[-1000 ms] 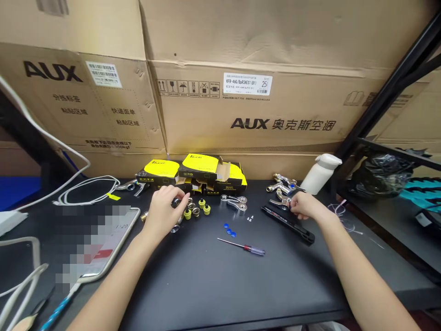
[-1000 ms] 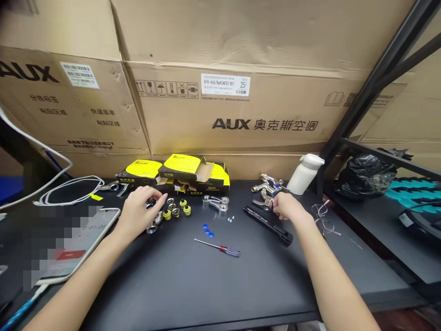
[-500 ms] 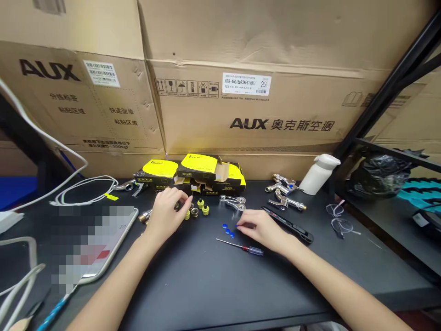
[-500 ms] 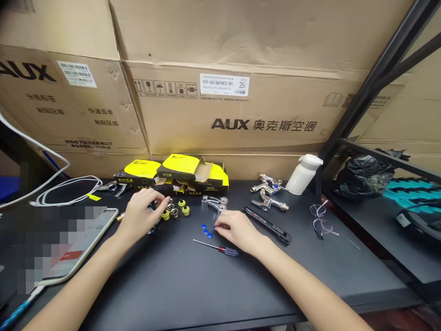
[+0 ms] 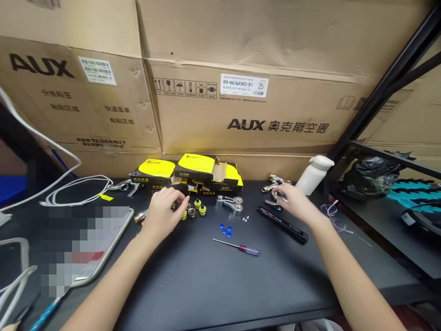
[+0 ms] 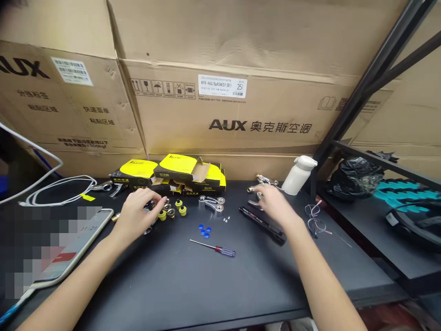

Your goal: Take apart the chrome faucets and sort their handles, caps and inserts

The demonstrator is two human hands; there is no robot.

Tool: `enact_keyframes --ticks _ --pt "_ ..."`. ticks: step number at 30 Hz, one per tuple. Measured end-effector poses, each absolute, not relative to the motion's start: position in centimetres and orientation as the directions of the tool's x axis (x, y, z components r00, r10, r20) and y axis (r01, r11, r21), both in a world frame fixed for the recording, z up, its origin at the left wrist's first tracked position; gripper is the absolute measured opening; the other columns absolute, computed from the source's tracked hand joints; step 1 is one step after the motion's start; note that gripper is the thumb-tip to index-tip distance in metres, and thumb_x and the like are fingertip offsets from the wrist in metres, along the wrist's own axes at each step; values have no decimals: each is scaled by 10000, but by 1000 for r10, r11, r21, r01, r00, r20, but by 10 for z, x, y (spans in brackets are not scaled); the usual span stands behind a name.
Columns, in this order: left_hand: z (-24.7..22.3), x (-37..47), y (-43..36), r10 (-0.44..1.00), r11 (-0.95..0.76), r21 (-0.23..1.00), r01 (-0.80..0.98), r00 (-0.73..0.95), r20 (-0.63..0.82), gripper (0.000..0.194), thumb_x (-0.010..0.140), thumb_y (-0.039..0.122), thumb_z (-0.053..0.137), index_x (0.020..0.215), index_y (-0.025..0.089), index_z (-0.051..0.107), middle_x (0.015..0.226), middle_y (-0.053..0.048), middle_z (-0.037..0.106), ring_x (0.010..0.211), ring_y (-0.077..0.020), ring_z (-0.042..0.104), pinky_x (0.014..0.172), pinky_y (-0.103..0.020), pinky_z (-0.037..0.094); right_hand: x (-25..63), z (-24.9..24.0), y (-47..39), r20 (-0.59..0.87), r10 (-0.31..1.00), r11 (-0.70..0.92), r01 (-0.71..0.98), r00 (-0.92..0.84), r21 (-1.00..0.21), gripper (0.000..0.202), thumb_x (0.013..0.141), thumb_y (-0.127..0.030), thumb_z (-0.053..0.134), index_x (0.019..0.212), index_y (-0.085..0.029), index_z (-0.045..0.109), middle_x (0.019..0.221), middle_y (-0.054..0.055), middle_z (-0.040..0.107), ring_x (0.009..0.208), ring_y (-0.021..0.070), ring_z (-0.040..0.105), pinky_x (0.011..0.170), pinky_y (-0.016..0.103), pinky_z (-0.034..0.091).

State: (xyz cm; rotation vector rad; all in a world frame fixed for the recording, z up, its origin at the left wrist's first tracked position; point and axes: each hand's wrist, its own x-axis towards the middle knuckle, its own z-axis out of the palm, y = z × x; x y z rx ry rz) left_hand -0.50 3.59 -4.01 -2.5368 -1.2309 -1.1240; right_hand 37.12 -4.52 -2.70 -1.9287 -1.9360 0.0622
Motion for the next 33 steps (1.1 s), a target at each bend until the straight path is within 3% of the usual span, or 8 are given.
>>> enact_keyframes --ticks 3,9,12,15,19,24,30,33 --pt "-41 -5 36 631 -674 206 709 409 659 223 866 321 490 683 199 531 711 -15 592 717 -179 511 715 -315 350 414 -34 -38 62 979 -162 920 196 -357 274 603 7 564 817 -136 658 842 85 678 842 230 617 784 308 456" --pt "-43 -5 38 636 -673 202 711 418 649 228 871 321 478 683 200 524 706 -17 587 717 -178 506 710 -319 351 429 -37 -41 -87 984 -176 855 153 -488 166 641 -98 615 786 -127 691 764 59 715 705 184 655 640 240 494" --pt "-41 -5 37 636 -674 209 708 414 651 226 869 319 484 682 198 521 706 -19 586 719 -182 504 708 -323 354 433 -14 -58 -155 985 -163 737 80 -656 230 647 -234 691 845 -119 710 799 75 724 720 198 665 623 242 505" --pt "-37 0 31 649 -689 279 669 397 649 235 868 324 496 674 194 524 703 -17 588 722 -179 507 715 -325 369 422 6 -70 -93 995 -91 514 21 -853 379 652 -335 742 967 -129 692 890 92 718 795 212 667 669 264 513" --pt "-32 14 12 745 -667 582 465 395 538 207 847 355 544 729 190 585 763 -20 623 762 -170 557 741 -309 426 356 -2 -64 70 997 74 125 -36 -989 365 661 -308 776 975 -154 673 966 99 710 856 206 672 770 317 521" --pt "-37 38 -16 736 -317 948 38 641 220 325 863 402 522 1126 233 610 1148 -60 631 1052 -212 572 901 -345 464 251 -38 -65 38 958 -10 -164 -284 -986 317 732 -310 732 991 -137 670 958 101 709 851 219 683 757 347 540" --pt "-51 54 -26 742 116 977 -180 669 35 362 886 462 468 1020 171 638 996 -90 673 973 -225 608 875 -371 477 224 -55 -74 72 943 32 -127 -324 -991 351 755 -347 704 1056 -169 669 965 67 708 935 230 662 887 403 498" --pt "-54 54 -21 792 160 970 -181 610 -17 383 889 486 444 994 158 610 971 -92 666 913 -216 619 810 -349 491 237 -50 -71 30 955 16 -49 -295 -999 361 705 -358 752 986 -144 676 946 85 712 911 229 671 881 378 498"
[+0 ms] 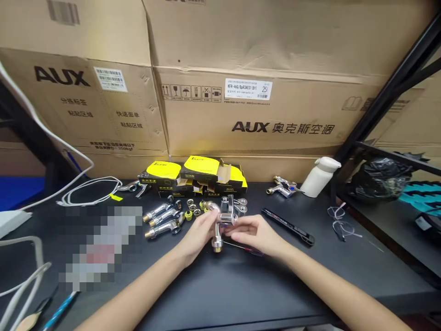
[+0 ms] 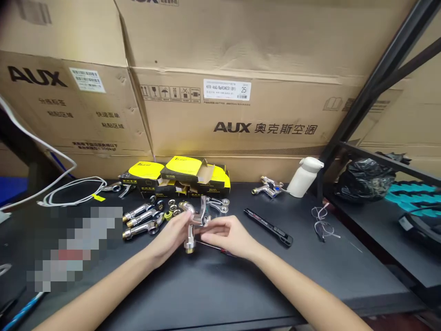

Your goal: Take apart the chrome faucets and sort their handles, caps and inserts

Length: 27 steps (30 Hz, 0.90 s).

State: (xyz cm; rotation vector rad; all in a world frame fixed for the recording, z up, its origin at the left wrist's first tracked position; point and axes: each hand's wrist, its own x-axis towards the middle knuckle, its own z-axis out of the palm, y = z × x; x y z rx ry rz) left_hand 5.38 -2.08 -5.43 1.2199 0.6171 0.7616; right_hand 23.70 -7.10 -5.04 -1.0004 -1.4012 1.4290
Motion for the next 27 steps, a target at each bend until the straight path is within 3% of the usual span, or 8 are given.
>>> enact_keyframes --ticks 5,7,9,13,16,21,24,27 --pt "-53 47 -19 817 -264 965 7 533 220 296 885 439 466 969 182 587 935 -63 655 824 -195 600 786 -331 477 250 -45 -65 -266 827 -451 -303 -495 -840 673 812 -716 386 948 -100 621 811 136 705 718 225 700 641 327 546" --pt "-51 45 -22 761 -470 873 129 561 326 244 874 403 495 925 188 597 931 -64 650 831 -199 588 796 -323 459 250 -48 -64 -362 729 -622 -340 -582 -706 688 807 -727 376 863 -87 622 770 126 696 666 192 693 568 264 534" --pt "-51 45 -26 704 -579 795 181 604 375 210 876 375 493 903 191 591 949 -70 643 858 -202 578 808 -315 441 246 -53 -65 -409 732 -653 -389 -545 -650 504 814 -595 540 833 -97 618 739 81 690 627 134 675 562 206 520" --pt "-51 49 -29 740 -498 842 206 606 290 240 917 394 394 855 196 514 739 -20 577 673 -160 525 673 -287 420 231 -56 -74 -255 914 -372 -396 -317 -840 288 675 -264 790 835 -148 581 709 -2 669 592 89 627 602 199 507" --pt "-48 51 -29 789 -341 923 178 589 177 279 916 446 372 813 204 463 627 25 483 557 -129 444 555 -262 373 221 -53 -81 -56 982 -104 -266 -179 -958 332 639 -253 808 779 -176 517 682 -23 651 556 109 603 557 236 498" --pt "-42 53 -33 785 -180 980 80 612 95 303 896 479 406 774 203 425 606 43 444 547 -106 413 536 -237 363 218 -54 -91 105 985 107 9 -137 -994 310 729 -313 737 857 -203 476 812 11 661 657 145 625 619 285 509" --pt "-41 53 -33 763 21 1000 13 646 -24 337 881 516 410 754 204 390 571 61 383 496 -86 355 495 -219 348 226 -60 -88 424 888 459 402 -177 -792 210 822 -255 640 983 -211 513 861 39 654 738 170 614 684 315 494" --pt "-38 50 -30 681 241 971 -5 714 -165 375 862 550 426 733 203 361 558 77 338 461 -61 262 453 -188 306 236 -64 -79 681 616 721 631 -395 -286 219 864 -142 550 1073 -204 555 912 70 656 825 191 581 731 342 465"
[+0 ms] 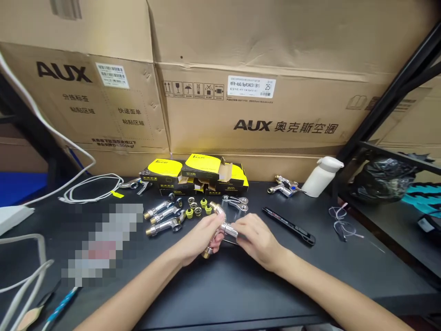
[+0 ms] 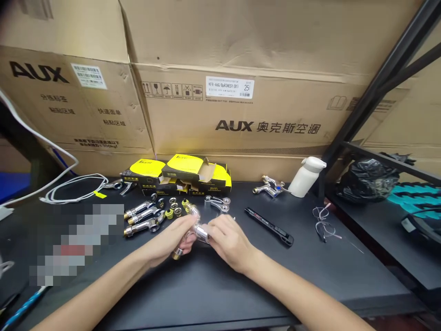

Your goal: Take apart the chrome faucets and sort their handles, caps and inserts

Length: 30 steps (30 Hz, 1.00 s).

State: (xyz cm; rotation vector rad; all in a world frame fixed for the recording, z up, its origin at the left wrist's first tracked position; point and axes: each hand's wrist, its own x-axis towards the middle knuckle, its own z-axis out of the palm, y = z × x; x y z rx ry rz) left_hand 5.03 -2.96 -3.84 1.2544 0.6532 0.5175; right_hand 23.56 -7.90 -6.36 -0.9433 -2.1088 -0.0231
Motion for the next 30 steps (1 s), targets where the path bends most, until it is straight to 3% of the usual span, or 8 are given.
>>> enact_keyframes --ticks 4,10,13,15,17,19,26,30 --pt "-34 43 -26 596 310 947 87 758 -265 399 832 582 460 746 202 373 545 86 329 449 -49 207 424 -165 254 237 -55 -75 737 371 780 621 -565 83 253 866 -68 512 1069 -191 598 852 46 673 803 163 565 818 362 447" --pt "-40 42 -25 544 226 954 196 787 -290 429 814 621 443 771 194 436 537 80 353 429 -57 270 416 -186 313 226 -51 -87 677 305 840 524 -670 140 147 869 -108 543 850 -217 639 853 -19 706 932 143 581 1043 387 327" --pt "-46 45 -24 623 163 977 139 753 -211 426 832 608 425 753 190 422 558 62 416 447 -72 370 449 -203 356 228 -56 -86 777 321 844 535 -541 24 236 886 -69 467 948 -220 638 989 31 688 1043 171 565 1001 419 382" --pt "-48 47 -23 692 119 989 88 707 -146 404 852 583 417 777 186 425 590 45 463 498 -87 444 496 -213 385 232 -56 -85 842 461 771 596 -280 -224 300 885 -71 458 1096 -226 603 1168 88 611 1148 207 517 975 441 416" --pt "-48 48 -22 737 86 995 47 669 -95 377 865 556 422 832 182 444 625 33 500 548 -96 482 534 -215 397 234 -54 -84 763 645 651 553 -43 -520 332 899 -119 467 1201 -231 550 1248 116 545 1176 222 501 956 437 446" --pt "-48 48 -22 759 67 997 35 647 -74 365 866 541 439 885 177 463 662 20 527 585 -102 500 540 -212 394 236 -50 -85 639 769 572 476 -27 -668 295 915 -182 471 1189 -233 567 1249 112 542 1158 220 518 949 422 461" --pt "-50 47 -19 793 158 987 -29 599 -110 361 856 538 467 846 177 465 691 15 545 610 -99 512 547 -208 404 237 -51 -88 638 714 661 579 -288 -478 167 837 -278 610 955 -238 720 1452 75 361 1318 301 332 1074 510 283" --pt "-48 47 -19 782 167 985 -50 615 -101 350 860 527 470 839 178 460 680 17 539 605 -99 510 539 -206 403 240 -54 -84 530 826 524 606 -191 -598 359 881 -328 551 1226 -238 593 1510 95 242 1358 290 276 1089 507 267"
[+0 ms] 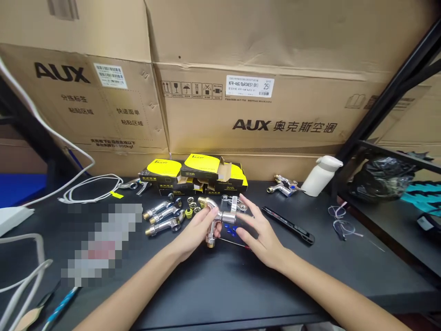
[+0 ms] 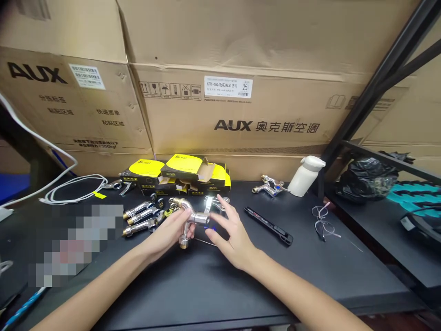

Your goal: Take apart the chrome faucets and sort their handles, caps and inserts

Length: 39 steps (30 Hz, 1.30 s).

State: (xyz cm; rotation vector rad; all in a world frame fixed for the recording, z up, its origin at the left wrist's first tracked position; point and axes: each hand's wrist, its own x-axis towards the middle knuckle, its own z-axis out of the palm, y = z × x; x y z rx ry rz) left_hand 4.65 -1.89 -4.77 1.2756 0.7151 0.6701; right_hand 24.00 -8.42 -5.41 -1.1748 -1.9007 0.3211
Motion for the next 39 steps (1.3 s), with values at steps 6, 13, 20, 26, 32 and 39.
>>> enact_keyframes --ticks 6,13,20,26,32,39 --pt "-47 47 -18 797 167 985 -43 595 -109 348 853 529 478 838 182 460 678 18 545 595 -96 511 512 -194 388 243 -49 -85 471 830 558 474 -300 -681 267 858 -396 580 1040 -245 704 1504 52 270 1355 285 291 1108 453 256" --pt "-44 46 -19 764 132 991 -21 639 -88 336 844 511 511 885 179 483 660 17 568 578 -96 527 508 -192 391 240 -58 -74 206 971 226 186 -119 -956 321 857 -411 570 1086 -210 670 1257 105 567 1006 258 615 789 398 544" --pt "-43 45 -17 759 152 986 70 631 -161 418 824 562 496 817 147 540 602 -25 625 495 -110 554 438 -191 375 242 -50 -78 434 891 454 226 -134 -862 194 817 -289 636 983 -231 716 1131 80 619 834 175 619 786 352 521" --pt "-41 39 -9 815 155 988 1 565 -129 410 851 555 450 758 160 510 633 -15 620 437 -78 496 428 -187 381 293 -27 -64 193 981 171 394 16 -903 351 849 -417 553 1107 -185 609 811 49 627 605 134 562 438 208 418" --pt "-40 40 -8 830 155 982 -108 554 -70 367 882 501 440 1047 185 526 708 6 593 436 -53 389 488 -209 420 341 -27 -61 -133 991 -82 675 -23 -733 277 764 -438 627 798 -170 568 646 23 601 525 127 536 396 192 402" --pt "-32 37 -13 720 283 942 -178 689 -86 399 900 385 457 1283 275 425 1109 -65 580 715 -116 549 576 -240 434 329 -40 -64 -114 985 30 776 -130 -630 214 761 -365 631 668 -172 615 628 43 642 559 154 570 490 231 416"
